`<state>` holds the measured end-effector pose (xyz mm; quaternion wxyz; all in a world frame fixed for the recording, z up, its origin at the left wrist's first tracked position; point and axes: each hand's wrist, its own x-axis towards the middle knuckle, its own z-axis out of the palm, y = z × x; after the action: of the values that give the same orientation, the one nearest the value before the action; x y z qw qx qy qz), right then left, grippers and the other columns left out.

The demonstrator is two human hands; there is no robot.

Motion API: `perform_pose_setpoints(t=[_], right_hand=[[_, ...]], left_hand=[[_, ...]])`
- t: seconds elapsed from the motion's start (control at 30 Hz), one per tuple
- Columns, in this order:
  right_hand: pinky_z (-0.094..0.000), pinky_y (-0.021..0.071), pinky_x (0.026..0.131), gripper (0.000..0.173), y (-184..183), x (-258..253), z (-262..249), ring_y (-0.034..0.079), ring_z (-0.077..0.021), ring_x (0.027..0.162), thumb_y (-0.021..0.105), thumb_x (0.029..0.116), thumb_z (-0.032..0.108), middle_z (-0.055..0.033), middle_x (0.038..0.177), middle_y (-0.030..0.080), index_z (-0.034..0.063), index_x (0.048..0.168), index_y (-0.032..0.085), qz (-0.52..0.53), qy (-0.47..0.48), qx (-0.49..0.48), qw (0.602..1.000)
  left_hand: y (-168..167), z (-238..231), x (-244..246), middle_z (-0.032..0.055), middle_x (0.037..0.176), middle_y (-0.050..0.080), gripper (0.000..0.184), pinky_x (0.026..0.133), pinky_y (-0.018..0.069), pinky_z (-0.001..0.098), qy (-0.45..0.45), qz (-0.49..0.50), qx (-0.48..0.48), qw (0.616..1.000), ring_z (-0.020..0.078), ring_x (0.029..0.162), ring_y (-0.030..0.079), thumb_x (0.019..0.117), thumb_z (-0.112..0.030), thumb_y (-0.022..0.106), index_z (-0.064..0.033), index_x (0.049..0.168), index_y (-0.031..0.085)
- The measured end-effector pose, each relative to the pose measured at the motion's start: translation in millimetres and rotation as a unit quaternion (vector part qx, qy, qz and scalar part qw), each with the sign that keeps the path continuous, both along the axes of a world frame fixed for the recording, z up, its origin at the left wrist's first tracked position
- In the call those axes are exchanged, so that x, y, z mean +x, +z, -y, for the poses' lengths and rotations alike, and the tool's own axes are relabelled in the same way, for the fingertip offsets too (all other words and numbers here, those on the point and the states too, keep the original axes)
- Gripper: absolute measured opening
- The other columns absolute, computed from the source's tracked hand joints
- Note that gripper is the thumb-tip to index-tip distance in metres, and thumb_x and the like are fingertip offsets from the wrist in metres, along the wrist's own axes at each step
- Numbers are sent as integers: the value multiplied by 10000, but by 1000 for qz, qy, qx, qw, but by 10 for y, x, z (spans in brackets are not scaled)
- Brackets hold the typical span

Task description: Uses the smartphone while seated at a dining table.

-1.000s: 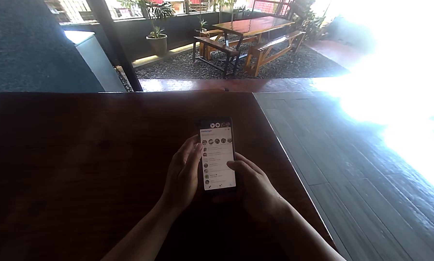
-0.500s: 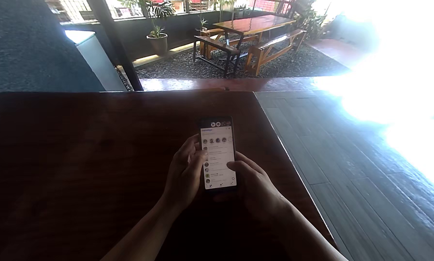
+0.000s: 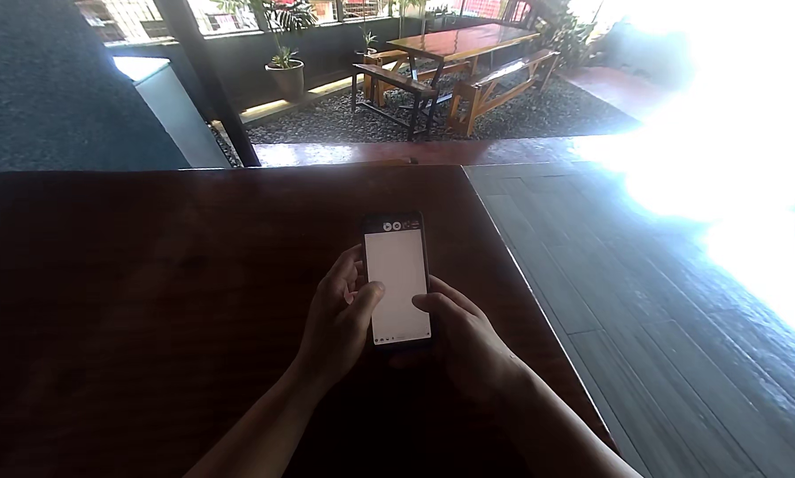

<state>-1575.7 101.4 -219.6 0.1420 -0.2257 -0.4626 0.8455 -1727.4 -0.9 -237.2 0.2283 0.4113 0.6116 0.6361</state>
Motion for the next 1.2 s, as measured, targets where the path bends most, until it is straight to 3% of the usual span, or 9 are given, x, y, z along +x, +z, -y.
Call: perform_pose_setpoints(t=[0.6, 0.77, 1.2], right_hand=[[-498, 633, 761, 353, -27, -7, -11, 718, -353, 999, 364, 1085, 232, -240, 1173, 674, 76, 1334, 559, -9, 8, -1, 1000], [-498, 633, 762, 360, -19, -8, -12, 720, -355, 996, 351, 1086, 233, -243, 1173, 675, 73, 1332, 560, -4, 7, 0, 1000], [-500, 632, 769, 377, -18, -2, -12, 713, -359, 1014, 349, 1095, 236, -243, 1203, 663, 94, 1379, 552, -3, 8, 0, 1000]], left_hand=[[-9, -5, -9, 23, 1162, 713, 420, 889, 589, 334, 1, -11, 18, 1000, 151, 1070, 686, 1006, -145, 407, -137, 1395, 565], [-4, -4, -2, 22, 1131, 720, 430, 849, 595, 321, 10, -16, 8, 1000, 141, 1030, 697, 996, -150, 400, -142, 1393, 564], [8, -3, 11, 16, 1228, 696, 432, 936, 573, 338, 10, -1, 16, 1000, 139, 1148, 658, 1014, -158, 374, -140, 1397, 574]])
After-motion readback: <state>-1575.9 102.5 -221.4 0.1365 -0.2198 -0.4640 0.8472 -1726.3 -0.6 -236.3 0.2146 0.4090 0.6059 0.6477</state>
